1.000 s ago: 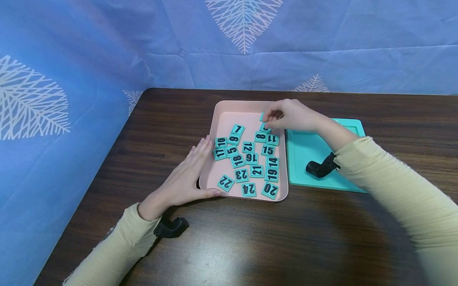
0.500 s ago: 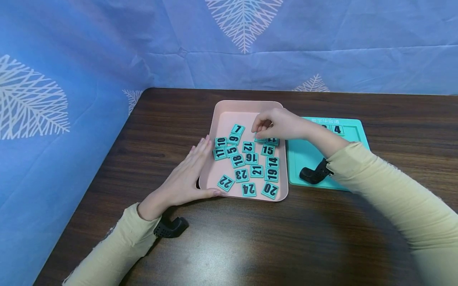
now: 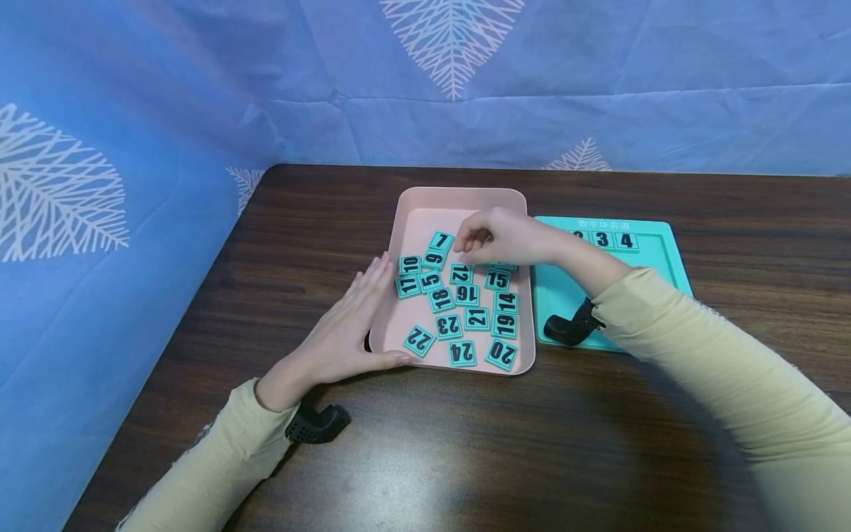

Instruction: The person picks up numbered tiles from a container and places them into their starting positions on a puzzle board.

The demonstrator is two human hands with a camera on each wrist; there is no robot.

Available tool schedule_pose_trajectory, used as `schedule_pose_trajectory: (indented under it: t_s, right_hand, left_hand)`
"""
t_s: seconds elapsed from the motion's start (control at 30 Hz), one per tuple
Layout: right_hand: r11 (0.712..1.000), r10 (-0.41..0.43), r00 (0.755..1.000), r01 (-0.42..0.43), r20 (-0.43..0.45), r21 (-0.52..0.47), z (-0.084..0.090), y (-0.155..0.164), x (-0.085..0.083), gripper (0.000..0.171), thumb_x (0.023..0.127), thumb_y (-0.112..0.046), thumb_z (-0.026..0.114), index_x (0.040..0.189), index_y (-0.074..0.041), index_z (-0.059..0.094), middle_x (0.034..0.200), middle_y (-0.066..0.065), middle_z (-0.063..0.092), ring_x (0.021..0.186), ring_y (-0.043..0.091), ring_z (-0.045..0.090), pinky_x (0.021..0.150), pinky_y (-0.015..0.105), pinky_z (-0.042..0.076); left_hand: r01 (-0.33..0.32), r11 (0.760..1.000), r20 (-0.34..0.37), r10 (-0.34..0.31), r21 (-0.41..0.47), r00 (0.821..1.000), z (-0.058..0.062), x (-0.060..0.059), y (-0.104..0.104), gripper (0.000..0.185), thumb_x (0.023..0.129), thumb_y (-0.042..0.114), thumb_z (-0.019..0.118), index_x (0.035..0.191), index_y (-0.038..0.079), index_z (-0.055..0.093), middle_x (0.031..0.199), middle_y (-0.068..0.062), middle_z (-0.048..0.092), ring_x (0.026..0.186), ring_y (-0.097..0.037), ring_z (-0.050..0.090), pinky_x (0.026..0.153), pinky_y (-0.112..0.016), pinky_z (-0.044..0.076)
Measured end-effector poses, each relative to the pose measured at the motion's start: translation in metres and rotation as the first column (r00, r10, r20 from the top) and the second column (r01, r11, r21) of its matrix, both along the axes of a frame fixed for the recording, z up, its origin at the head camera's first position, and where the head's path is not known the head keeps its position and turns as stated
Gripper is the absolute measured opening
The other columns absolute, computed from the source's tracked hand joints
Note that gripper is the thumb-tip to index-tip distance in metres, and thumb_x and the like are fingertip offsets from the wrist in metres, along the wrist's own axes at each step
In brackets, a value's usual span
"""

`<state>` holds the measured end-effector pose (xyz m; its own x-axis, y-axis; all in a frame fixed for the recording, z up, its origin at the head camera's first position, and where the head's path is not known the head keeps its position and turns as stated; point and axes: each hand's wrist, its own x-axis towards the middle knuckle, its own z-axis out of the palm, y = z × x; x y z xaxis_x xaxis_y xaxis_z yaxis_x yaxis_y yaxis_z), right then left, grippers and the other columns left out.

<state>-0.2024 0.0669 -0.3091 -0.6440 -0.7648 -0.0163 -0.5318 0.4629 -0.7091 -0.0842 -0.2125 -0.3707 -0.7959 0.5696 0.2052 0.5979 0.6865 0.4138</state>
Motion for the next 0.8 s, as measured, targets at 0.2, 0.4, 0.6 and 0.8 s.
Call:
schedule_pose_trajectory:
  t_s: [0.2,0.4,0.6,0.8]
  right_hand:
    - [1.0,0.022,0.999,-0.022,0.027,-0.005,0.0,-0.003,0.004,0.01,0.088,-0.005,0.067,0.098,-0.003,0.068,0.089,0.004,0.063,0.082,0.018,0.057,0.078,0.035,0.049]
    - [0.998,0.061,0.997,-0.062,0.047,0.006,-0.004,-0.003,0.009,0.013,0.088,-0.006,0.067,0.101,-0.004,0.067,0.09,0.003,0.063,0.082,0.017,0.058,0.077,0.035,0.049]
    - [0.997,0.083,0.996,-0.083,0.045,-0.001,-0.005,-0.003,0.011,0.015,0.088,-0.008,0.068,0.102,-0.005,0.068,0.092,0.001,0.064,0.085,0.016,0.058,0.077,0.035,0.049]
    - [0.998,0.06,0.997,-0.06,0.046,-0.007,-0.004,-0.002,0.011,0.015,0.088,-0.007,0.067,0.103,-0.004,0.067,0.093,0.002,0.064,0.085,0.016,0.058,0.078,0.036,0.049]
  left_hand:
    - [0.0,1.0,-0.005,0.0,-0.014,1.0,-0.001,0.0,-0.001,0.116,0.077,0.069,0.061,0.154,0.009,0.0,0.16,-0.005,-0.005,0.146,-0.026,0.002,0.116,-0.038,0.007]
    - [-0.002,1.0,-0.001,0.002,-0.014,1.0,-0.001,0.0,-0.001,0.115,0.077,0.071,0.06,0.154,0.009,0.001,0.16,-0.005,-0.006,0.146,-0.025,0.001,0.116,-0.038,0.006]
    - [0.003,1.0,-0.001,-0.003,-0.002,1.0,0.0,-0.001,-0.001,0.115,0.077,0.07,0.06,0.154,0.009,0.0,0.16,-0.004,-0.006,0.146,-0.025,0.001,0.116,-0.038,0.005]
    - [0.002,1.0,0.008,-0.002,0.001,1.0,-0.001,-0.002,-0.001,0.115,0.077,0.07,0.06,0.154,0.01,-0.001,0.16,-0.004,-0.006,0.146,-0.025,0.001,0.116,-0.038,0.005]
